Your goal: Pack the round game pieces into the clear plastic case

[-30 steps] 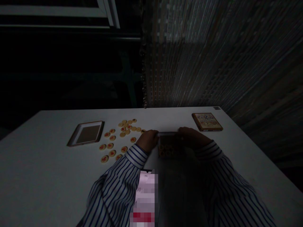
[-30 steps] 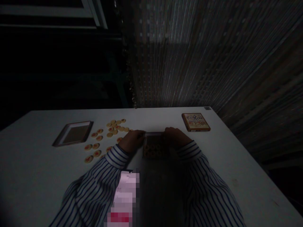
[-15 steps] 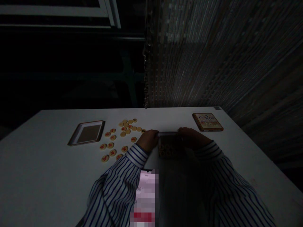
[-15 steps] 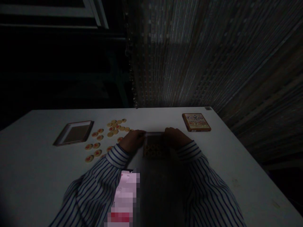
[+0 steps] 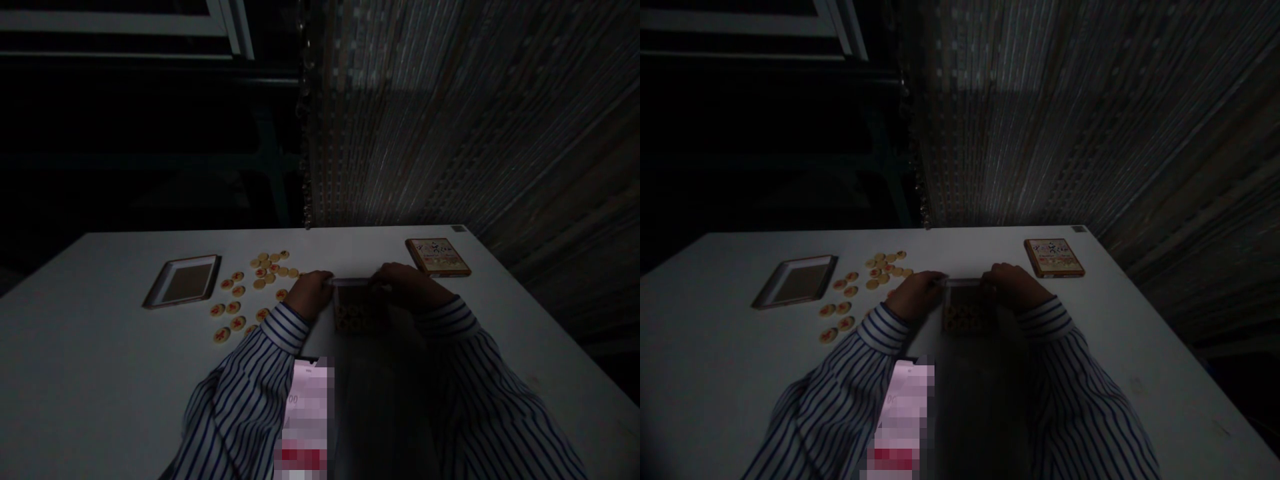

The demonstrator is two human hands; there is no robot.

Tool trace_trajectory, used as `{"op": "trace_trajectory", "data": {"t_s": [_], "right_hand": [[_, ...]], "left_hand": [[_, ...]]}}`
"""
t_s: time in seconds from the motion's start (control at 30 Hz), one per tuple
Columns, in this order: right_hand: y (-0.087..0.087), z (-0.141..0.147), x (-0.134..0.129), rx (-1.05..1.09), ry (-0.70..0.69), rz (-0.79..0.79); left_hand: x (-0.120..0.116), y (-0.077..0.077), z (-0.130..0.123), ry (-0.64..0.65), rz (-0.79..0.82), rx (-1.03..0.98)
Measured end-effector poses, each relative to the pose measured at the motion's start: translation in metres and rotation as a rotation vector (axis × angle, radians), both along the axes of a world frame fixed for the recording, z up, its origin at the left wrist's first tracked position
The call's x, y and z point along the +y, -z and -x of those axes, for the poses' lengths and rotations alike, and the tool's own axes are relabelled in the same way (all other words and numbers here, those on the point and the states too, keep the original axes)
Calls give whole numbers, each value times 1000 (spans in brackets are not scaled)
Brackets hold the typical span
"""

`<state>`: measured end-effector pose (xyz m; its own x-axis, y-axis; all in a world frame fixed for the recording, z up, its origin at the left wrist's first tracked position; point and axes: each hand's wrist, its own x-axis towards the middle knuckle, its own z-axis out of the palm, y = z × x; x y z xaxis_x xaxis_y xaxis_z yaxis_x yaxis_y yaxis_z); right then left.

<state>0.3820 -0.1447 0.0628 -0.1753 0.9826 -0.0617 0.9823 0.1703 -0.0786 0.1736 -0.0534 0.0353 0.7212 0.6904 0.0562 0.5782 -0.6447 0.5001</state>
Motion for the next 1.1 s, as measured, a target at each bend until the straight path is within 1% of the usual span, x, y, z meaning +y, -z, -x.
{"op": "trace_trajectory", "data": {"t_s": [0.1, 0.27, 0.43, 0.57, 0.63, 0.7, 0.87, 0.97, 1.1], "right_hand": [[0, -1, 1, -6, 20, -48], [2, -1, 3, -3, 27, -82], [4, -2, 3, -3, 29, -112], [2, -3, 3, -5, 28, -128], [-1, -3, 4, -6, 35, -155], [-4, -2, 4, -11, 37, -185], [-9, 1, 3, -35, 37, -260], [-9, 3, 4, -42, 37, -300], [-7, 4, 5, -49, 28, -331]], "left_hand": [[1, -4, 2, -25, -12, -12], [1, -8, 5, -32, -14, -73], [-3, -8, 4, 22, -40, -69], [-4, -11, 6, 66, -62, -57], [-3, -15, 9, 38, -75, -75], [1, -21, 15, -22, -85, -114], [13, -37, 36, -116, -41, -206], [20, -45, 48, -184, -27, -279], [27, -53, 64, -287, -52, -345]]}}
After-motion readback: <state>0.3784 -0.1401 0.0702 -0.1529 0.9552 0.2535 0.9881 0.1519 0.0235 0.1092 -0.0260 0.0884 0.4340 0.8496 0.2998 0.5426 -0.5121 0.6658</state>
